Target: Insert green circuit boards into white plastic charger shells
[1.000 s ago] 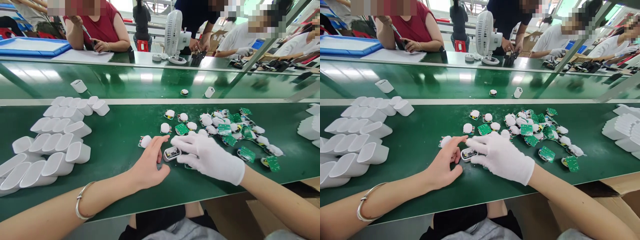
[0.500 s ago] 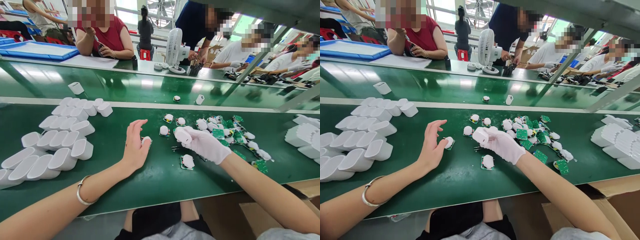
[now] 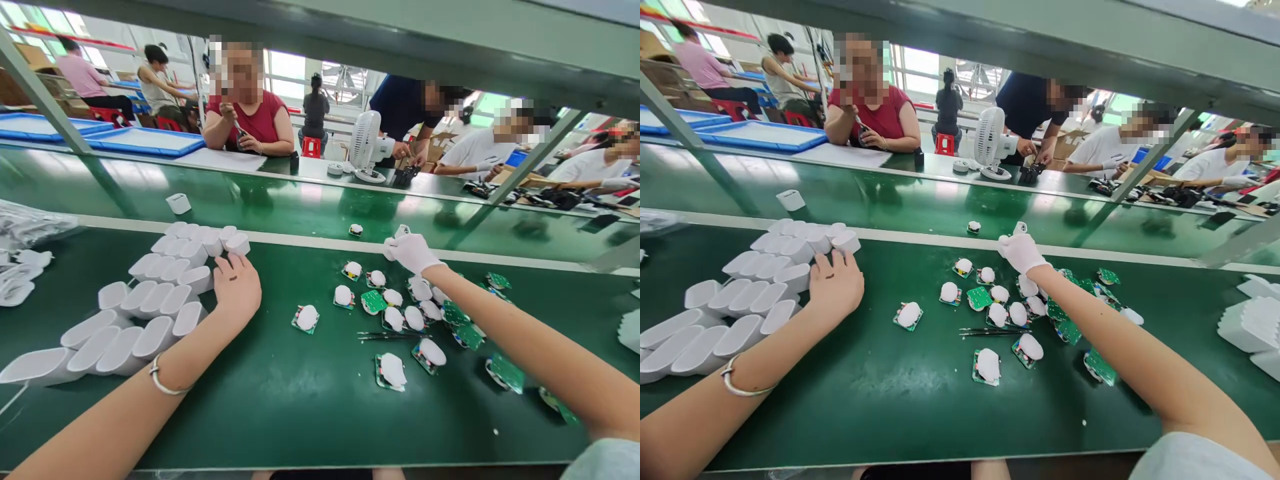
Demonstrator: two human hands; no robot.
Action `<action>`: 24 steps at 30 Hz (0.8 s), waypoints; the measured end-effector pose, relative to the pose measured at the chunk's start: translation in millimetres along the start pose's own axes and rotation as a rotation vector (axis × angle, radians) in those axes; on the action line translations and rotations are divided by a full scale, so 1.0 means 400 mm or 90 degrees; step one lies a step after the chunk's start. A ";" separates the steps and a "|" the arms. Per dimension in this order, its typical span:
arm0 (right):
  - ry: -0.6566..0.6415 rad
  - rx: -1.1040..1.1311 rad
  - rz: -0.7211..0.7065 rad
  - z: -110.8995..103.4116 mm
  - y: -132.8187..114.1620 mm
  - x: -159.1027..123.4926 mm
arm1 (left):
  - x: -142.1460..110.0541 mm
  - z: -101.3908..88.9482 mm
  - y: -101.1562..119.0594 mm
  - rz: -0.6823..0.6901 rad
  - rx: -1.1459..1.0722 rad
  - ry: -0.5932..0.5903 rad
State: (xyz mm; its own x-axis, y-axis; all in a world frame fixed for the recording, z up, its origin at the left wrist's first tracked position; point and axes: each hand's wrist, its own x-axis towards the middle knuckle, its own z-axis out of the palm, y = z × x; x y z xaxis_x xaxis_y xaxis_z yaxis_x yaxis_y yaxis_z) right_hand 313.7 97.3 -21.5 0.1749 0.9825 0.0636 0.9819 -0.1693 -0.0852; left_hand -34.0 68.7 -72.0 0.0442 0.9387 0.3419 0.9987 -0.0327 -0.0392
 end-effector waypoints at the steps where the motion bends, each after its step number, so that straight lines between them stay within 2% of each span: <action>1: -0.008 -0.013 0.002 0.003 -0.005 0.020 | 0.003 0.002 0.000 -0.005 -0.003 -0.001; 6: 0.010 -0.028 0.062 0.013 -0.063 0.127 | 0.018 -0.014 0.009 -0.052 -0.024 0.051; 12: 0.063 -0.003 0.073 0.022 -0.207 0.213 | 0.043 0.002 0.011 -0.115 -0.097 0.039; 14: 0.061 0.015 0.059 0.033 -0.257 0.224 | 0.050 0.004 0.009 -0.112 -0.090 0.032; 18: -0.050 0.051 0.008 0.067 -0.322 0.239 | 0.052 -0.015 0.010 -0.090 -0.090 0.014; 21: -0.072 0.068 -0.036 0.066 -0.334 0.236 | 0.040 -0.034 0.021 -0.039 -0.129 -0.003; 24: -0.056 0.103 -0.077 0.024 -0.324 0.185 | 0.015 -0.037 0.040 0.015 -0.200 -0.033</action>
State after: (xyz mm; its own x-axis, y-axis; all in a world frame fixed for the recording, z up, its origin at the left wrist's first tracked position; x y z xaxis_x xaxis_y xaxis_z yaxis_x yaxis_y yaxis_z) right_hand 198.5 192.7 -15.4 0.0432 0.9991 -0.0033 0.9696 -0.0427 -0.2409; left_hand -17.3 68.5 -56.6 0.0735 0.9523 0.2960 0.9568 -0.1511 0.2483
